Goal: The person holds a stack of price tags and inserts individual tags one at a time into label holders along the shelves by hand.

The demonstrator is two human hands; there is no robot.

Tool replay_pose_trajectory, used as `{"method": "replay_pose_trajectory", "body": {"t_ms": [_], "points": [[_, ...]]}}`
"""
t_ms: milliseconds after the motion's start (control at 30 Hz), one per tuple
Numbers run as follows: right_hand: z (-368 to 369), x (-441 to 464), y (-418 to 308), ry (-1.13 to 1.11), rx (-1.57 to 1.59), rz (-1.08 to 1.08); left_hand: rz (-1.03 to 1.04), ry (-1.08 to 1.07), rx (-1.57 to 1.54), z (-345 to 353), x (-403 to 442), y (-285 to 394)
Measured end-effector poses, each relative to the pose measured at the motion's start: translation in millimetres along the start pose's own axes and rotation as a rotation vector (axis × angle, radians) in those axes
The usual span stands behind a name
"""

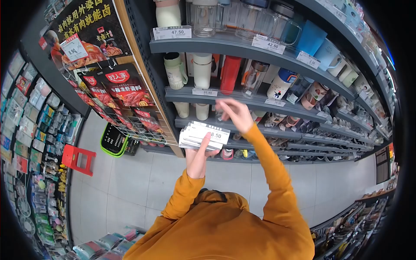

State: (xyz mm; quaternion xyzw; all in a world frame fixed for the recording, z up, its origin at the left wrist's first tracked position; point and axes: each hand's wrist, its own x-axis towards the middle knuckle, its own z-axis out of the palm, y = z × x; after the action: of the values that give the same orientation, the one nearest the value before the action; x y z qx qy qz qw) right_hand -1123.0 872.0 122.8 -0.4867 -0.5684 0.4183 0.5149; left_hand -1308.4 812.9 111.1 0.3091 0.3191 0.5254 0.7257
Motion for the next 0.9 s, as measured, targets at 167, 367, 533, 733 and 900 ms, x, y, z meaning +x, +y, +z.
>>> {"method": "replay_pose_trajectory", "body": {"t_ms": [167, 367, 533, 733, 900], "points": [[7.8, -81.6, -32.9, 0.047, 0.003, 0.011, -0.009, -0.020, 0.037, 13.4, 5.1, -1.0], [-0.2, -92.2, -42.1, 0.138, -0.067, -0.024, -0.063, -0.129, 0.029, 25.8, 3.3, -4.5], [-3.7, -95.8, -54.0, 0.148, -0.127, 0.006, -0.038, -0.165, -0.058, 30.8, -4.0, 1.0], [-2.4, -97.9, -57.3, 0.121, -0.182, -0.078, -0.029, -0.194, -0.050, 28.2, -6.5, 2.5], [-2.2, -97.8, -55.6, 0.129, -0.207, -0.120, -0.027, -0.207, -0.046, 27.5, -7.3, 3.2]]}}
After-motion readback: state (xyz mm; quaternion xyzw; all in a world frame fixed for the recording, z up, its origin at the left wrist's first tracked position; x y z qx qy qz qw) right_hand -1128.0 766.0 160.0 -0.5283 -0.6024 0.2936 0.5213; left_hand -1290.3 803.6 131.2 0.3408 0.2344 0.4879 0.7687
